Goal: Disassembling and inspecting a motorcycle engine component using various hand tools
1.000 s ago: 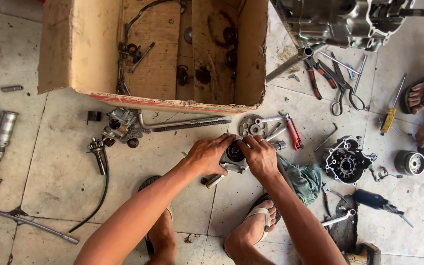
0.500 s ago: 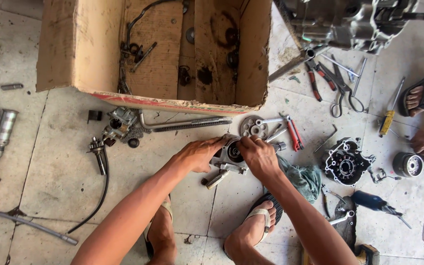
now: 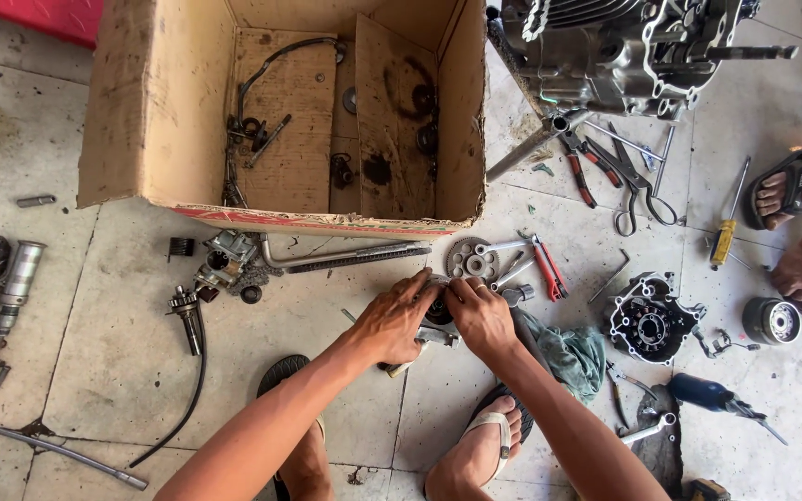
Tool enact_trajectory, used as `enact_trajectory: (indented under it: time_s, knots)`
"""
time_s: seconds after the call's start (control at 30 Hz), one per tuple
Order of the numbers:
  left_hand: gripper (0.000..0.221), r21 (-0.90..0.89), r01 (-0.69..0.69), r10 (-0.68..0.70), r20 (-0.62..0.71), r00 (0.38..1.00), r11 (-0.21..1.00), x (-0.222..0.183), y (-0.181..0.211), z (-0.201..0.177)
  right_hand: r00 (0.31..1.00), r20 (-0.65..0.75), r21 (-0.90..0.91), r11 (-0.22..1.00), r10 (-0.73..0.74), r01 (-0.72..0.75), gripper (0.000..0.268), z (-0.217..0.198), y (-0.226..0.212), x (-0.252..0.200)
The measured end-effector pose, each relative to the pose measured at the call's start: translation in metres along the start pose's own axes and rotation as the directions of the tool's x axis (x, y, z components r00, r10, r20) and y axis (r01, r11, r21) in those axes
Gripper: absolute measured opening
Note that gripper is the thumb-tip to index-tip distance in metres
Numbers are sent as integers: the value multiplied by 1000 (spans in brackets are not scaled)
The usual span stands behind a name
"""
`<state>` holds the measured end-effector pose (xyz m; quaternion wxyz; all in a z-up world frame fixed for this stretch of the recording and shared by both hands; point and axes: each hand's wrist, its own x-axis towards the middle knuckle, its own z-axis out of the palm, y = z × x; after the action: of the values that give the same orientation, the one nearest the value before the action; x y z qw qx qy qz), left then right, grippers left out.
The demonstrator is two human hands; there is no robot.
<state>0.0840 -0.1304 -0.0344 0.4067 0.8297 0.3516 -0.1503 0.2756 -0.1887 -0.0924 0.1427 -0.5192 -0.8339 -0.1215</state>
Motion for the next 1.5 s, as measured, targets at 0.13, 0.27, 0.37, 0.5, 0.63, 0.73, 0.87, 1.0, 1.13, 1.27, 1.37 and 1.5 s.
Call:
enact_trajectory:
  time_s: [0.13,0.27,0.37,0.5,0.63,0.73,0.87,1.0,1.13,1.27,1.37,1.5]
  knots:
    - [80,-20,-17,16,-64,998,1000,5,-6,16,972,-4,112,966,233,-231,10,13,-3,-21]
    - [85,-31,-16,14,-80,997,999,9,-4,20,956,-13,187,940,293,-286,11,22,-3,-28]
    - [85,50,-67,73,-124,990,996,17,-12,30,950,2,224,926,312,-304,15,16,-5,-31]
    - [88,38,-78,83,-171,982,996,26,-16,38,942,72,235,912,329,-337,21,6,-8,-33]
    - [85,10,-4,6,-149,989,1000,36,-22,54,928,134,282,884,349,-373,23,-5,-10,-30]
    - [86,41,0,5,-136,991,999,32,-19,48,886,52,349,822,461,-449,15,10,0,-52]
    - [87,72,2,9,-153,988,997,35,-24,55,666,-118,114,676,737,-728,13,60,94,-147]
    - [88,151,15,1,-109,994,988,31,-18,43,433,198,-78,454,880,-888,51,106,166,-230]
    - [88,244,40,-27,-54,998,969,27,-10,36,28,500,-249,174,866,-953,69,111,176,-221]
    - [91,383,38,-23,-45,999,923,27,-7,35,56,413,-389,232,909,-892,45,122,165,-239]
    - [92,485,37,-31,-20,999,874,29,-5,34,283,392,-458,453,875,-764,21,120,171,-247]
    - [94,532,25,-23,-11,1000,846,31,-6,36,170,368,-487,345,914,-802,16,108,180,-224]
